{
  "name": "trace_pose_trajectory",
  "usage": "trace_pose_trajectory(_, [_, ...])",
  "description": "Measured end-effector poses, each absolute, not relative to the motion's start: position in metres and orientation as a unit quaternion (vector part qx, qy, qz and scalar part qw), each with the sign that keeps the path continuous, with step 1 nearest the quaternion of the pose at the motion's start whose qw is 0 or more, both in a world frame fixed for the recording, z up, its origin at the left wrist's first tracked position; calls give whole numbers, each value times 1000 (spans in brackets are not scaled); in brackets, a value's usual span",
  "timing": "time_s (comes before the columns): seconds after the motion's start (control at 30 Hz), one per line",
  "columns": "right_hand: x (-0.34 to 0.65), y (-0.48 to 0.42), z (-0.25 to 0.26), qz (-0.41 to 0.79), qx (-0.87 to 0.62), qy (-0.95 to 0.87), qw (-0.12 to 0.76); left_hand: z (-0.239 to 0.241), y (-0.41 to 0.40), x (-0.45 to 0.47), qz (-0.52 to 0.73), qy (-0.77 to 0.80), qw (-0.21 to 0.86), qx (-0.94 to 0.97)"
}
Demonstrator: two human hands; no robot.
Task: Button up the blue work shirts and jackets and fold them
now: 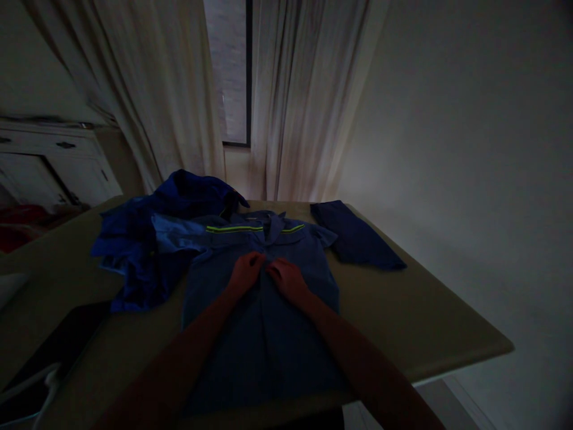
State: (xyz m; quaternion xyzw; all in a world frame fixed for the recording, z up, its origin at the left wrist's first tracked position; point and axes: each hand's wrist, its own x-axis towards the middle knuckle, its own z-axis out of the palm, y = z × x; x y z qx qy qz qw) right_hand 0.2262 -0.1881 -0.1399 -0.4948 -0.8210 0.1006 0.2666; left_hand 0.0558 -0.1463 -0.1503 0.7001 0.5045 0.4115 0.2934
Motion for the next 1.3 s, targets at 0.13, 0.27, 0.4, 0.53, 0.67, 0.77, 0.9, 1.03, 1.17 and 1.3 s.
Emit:
trace_pose_trajectory(0.13, [229,-184,-144,114,-535,-783,295,-149,-146,54,418,481,306,707])
trace_pose_trajectory(0.27, [230,-183,-143,104,-546,-781,285,-150,-146,54,416,461,322,715])
trace_pose_trajectory(0.4, [227,-186,-140,133,-546,-770,303,-151,-144,53,405,445,326,730])
trace_pose_trajectory(0.53, [225,-186,-139,148,-597,-730,298,-152,-146,52,375,415,324,763])
trace_pose_trajectory(0.67, [235,-184,-138,133,-610,-734,267,-156,-151,50,347,405,293,793])
trace_pose_trajectory(0.77, [250,-184,-136,124,-619,-725,275,-157,-160,44,305,403,242,828])
trace_pose_trajectory(0.9, [263,-188,-132,114,-619,-715,305,-148,-185,31,249,398,139,872])
trace_pose_trajectory(1.03, [262,-198,-121,145,-558,-738,350,-133,-215,26,235,350,173,890])
trace_pose_trajectory(1.17, [259,-212,-108,326,-408,-818,241,-129,-222,34,241,339,251,874])
trace_pose_trajectory(1.3, [252,-224,-110,307,-337,-872,179,-133,-211,37,286,384,371,796])
